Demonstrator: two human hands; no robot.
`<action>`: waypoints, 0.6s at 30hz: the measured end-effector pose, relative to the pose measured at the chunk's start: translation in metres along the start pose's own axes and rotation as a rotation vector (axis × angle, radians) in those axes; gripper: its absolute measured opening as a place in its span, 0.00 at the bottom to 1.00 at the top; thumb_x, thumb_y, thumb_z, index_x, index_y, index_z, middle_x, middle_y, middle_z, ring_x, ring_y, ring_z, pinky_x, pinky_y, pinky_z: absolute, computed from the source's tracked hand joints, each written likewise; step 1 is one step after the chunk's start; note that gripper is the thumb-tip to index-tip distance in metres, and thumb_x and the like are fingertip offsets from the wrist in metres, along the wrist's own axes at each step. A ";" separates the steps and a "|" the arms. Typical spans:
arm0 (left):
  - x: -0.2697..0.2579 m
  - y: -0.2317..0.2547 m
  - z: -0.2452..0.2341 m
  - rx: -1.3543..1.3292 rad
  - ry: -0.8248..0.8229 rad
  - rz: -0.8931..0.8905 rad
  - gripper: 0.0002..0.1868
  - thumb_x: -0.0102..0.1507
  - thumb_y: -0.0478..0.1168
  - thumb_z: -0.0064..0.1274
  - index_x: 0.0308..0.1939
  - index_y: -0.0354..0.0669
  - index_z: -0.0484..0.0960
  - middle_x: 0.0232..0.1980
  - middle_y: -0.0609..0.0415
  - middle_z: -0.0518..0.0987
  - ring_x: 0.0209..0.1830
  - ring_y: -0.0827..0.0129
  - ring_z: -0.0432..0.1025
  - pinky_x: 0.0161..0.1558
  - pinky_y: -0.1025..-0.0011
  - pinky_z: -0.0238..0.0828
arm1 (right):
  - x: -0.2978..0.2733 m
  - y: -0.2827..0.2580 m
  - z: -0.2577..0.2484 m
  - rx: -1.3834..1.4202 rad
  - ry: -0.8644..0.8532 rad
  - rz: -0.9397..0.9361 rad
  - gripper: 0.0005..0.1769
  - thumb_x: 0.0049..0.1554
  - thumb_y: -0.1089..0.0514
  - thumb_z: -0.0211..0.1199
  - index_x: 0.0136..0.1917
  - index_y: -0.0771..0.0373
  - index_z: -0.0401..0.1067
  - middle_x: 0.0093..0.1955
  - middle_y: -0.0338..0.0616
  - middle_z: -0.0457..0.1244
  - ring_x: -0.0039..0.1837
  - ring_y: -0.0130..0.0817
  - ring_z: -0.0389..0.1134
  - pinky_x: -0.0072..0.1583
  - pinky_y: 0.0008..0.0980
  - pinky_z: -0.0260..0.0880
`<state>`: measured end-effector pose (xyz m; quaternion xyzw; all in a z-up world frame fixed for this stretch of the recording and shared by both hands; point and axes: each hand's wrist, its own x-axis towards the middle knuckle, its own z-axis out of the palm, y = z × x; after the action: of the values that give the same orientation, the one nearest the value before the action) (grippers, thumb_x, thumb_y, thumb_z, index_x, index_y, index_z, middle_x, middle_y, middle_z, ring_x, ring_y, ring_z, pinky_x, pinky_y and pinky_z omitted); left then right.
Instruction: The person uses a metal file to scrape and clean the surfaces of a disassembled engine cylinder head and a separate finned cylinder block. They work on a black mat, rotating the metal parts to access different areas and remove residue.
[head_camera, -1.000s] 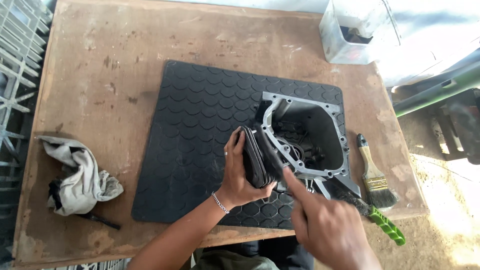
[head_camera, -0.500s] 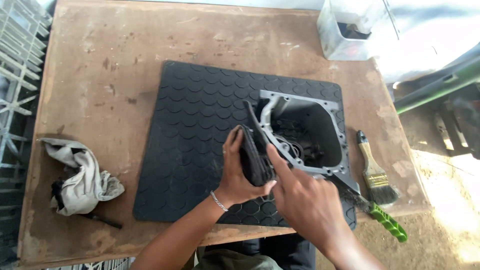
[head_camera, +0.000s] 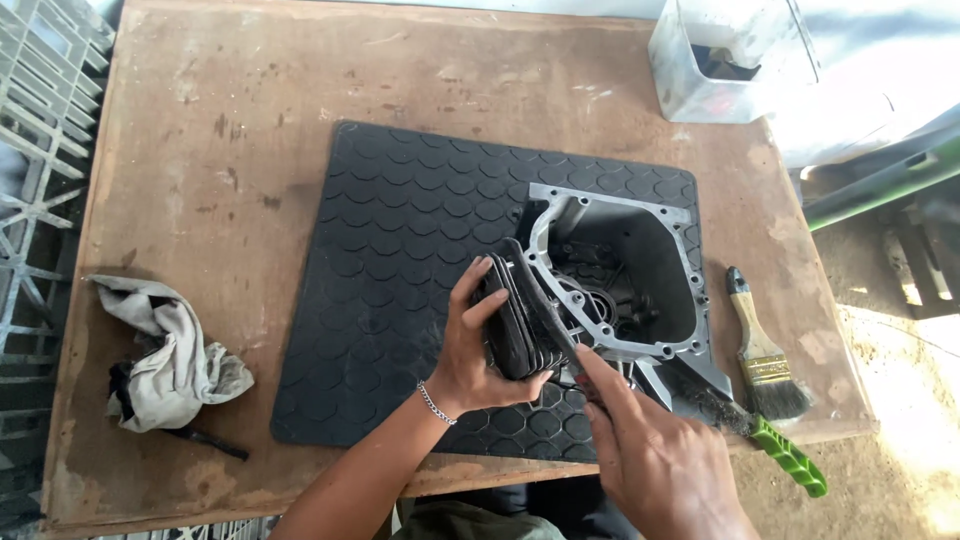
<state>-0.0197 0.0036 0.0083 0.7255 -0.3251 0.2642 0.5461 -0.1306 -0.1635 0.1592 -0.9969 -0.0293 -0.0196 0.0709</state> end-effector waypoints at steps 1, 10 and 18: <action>0.002 0.001 0.000 -0.002 -0.002 0.001 0.54 0.49 0.53 0.68 0.72 0.53 0.53 0.77 0.43 0.52 0.80 0.40 0.52 0.81 0.40 0.55 | 0.002 -0.005 -0.002 0.000 0.000 0.003 0.32 0.55 0.54 0.60 0.73 0.46 0.63 0.43 0.31 0.74 0.26 0.33 0.75 0.25 0.39 0.74; 0.005 -0.006 -0.019 0.103 -0.046 0.050 0.51 0.47 0.55 0.71 0.68 0.48 0.61 0.74 0.38 0.57 0.76 0.37 0.59 0.74 0.43 0.67 | 0.052 -0.029 -0.001 -0.024 0.242 -0.106 0.25 0.56 0.60 0.59 0.67 0.60 0.69 0.33 0.36 0.72 0.23 0.36 0.70 0.23 0.38 0.64; 0.021 0.004 -0.036 0.167 -0.144 0.034 0.49 0.45 0.65 0.75 0.59 0.46 0.68 0.68 0.42 0.63 0.70 0.40 0.66 0.69 0.47 0.72 | 0.001 -0.015 -0.021 -0.092 -0.013 -0.004 0.28 0.55 0.54 0.60 0.69 0.48 0.69 0.28 0.31 0.74 0.17 0.27 0.69 0.19 0.33 0.67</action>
<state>-0.0100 0.0339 0.0357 0.7800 -0.3527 0.2470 0.4542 -0.1311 -0.1516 0.1817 -0.9991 -0.0305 -0.0147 0.0250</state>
